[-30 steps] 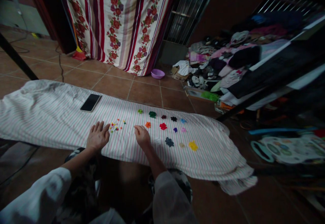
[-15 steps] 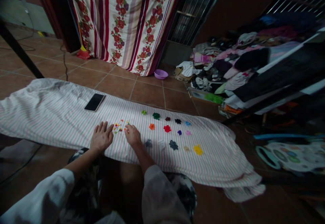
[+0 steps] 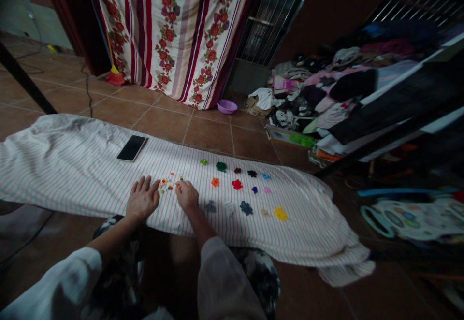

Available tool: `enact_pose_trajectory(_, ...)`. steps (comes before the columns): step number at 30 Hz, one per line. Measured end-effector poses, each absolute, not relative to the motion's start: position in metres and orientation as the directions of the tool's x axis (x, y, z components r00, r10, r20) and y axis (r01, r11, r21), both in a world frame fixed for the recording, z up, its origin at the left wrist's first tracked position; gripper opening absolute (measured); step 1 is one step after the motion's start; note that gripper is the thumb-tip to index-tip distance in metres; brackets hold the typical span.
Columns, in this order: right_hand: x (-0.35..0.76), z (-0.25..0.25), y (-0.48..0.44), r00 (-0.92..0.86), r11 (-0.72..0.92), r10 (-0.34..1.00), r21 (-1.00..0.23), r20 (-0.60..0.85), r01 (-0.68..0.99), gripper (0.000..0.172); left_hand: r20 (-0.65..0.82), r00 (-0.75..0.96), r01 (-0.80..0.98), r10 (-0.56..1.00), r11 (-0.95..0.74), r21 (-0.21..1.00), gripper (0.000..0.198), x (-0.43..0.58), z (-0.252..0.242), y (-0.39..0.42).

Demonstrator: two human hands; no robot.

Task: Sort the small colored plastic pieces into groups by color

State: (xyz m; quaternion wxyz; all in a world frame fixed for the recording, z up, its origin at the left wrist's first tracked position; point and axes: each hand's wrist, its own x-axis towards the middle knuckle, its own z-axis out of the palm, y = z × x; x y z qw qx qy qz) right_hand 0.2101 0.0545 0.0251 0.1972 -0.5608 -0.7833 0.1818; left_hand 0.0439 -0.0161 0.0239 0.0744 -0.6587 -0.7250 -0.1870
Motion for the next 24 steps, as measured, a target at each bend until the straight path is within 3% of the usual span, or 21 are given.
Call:
enact_pose_trajectory(7,0.2104,0.0204,0.0512,-0.289,0.324,0.946,-0.491,0.148,0.809,0.02,0.357,-0.118,0.989,0.927,0.076,0.128,0.046,0.0438,0.0215,-0.0153)
enact_pose_trajectory(24,0.2117,0.022,0.0508,-0.284,0.288,0.954,-0.526,0.091,0.8,0.024,0.347,-0.121,0.99,0.93,0.088,0.108,0.046,0.0447,0.0232,-0.0167)
